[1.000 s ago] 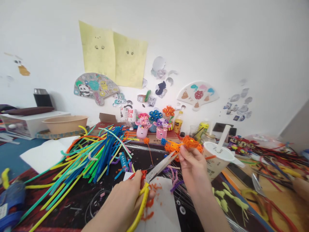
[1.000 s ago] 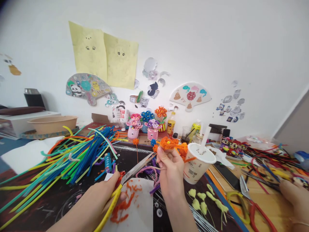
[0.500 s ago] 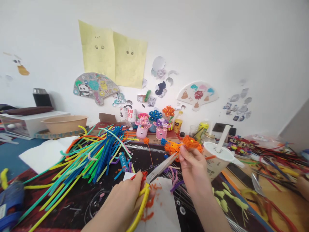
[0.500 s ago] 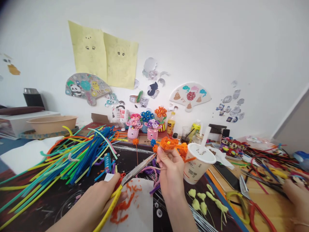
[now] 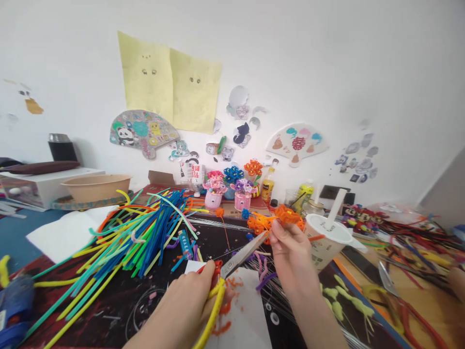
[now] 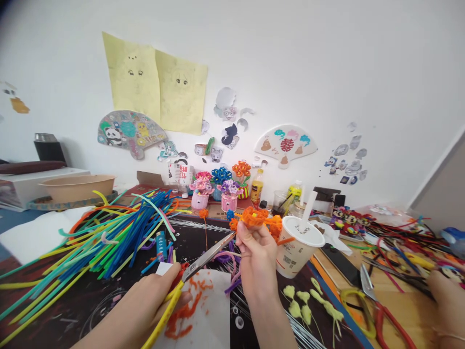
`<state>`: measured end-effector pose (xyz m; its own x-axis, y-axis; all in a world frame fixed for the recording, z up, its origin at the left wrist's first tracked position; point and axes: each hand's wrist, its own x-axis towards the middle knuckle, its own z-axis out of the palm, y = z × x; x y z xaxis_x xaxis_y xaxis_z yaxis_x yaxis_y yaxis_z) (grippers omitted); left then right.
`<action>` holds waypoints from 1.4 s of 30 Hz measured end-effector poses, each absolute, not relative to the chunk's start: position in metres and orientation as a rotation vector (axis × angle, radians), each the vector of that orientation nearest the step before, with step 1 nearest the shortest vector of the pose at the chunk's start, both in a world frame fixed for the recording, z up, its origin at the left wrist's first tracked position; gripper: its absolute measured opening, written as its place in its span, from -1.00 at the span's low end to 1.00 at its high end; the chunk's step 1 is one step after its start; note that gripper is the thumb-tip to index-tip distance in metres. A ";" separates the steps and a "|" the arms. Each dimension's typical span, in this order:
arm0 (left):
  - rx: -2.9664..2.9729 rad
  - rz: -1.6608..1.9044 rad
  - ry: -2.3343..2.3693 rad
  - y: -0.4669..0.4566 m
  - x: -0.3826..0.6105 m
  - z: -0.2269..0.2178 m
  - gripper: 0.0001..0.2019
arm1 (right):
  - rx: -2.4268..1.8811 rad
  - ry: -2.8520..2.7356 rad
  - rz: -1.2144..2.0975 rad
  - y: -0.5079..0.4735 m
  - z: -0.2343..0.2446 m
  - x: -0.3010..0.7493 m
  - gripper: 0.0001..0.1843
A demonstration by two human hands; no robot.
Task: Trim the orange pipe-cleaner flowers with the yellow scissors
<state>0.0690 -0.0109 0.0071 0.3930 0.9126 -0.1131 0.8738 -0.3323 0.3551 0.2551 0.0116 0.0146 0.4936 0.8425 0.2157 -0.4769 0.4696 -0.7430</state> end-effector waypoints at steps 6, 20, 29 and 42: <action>2.340 0.176 1.568 -0.011 0.065 -0.003 -0.77 | -0.662 -0.607 0.885 0.010 0.016 0.255 -0.74; 2.370 0.228 1.573 -0.008 0.066 -0.003 -0.75 | -0.643 -0.624 0.875 0.012 0.014 0.257 -0.76; 2.348 0.192 1.619 -0.005 0.065 -0.002 -0.73 | -0.638 -0.613 0.892 0.011 0.015 0.256 -0.75; 2.138 0.391 1.581 -0.008 0.066 0.002 -0.89 | -0.656 -0.587 0.869 0.011 0.017 0.257 -0.75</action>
<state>0.0665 -0.0078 0.0025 0.3028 0.9523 -0.0384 0.8246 -0.2416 0.5115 0.2569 0.0113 0.0168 0.5168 0.8328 0.1983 -0.4945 0.4794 -0.7250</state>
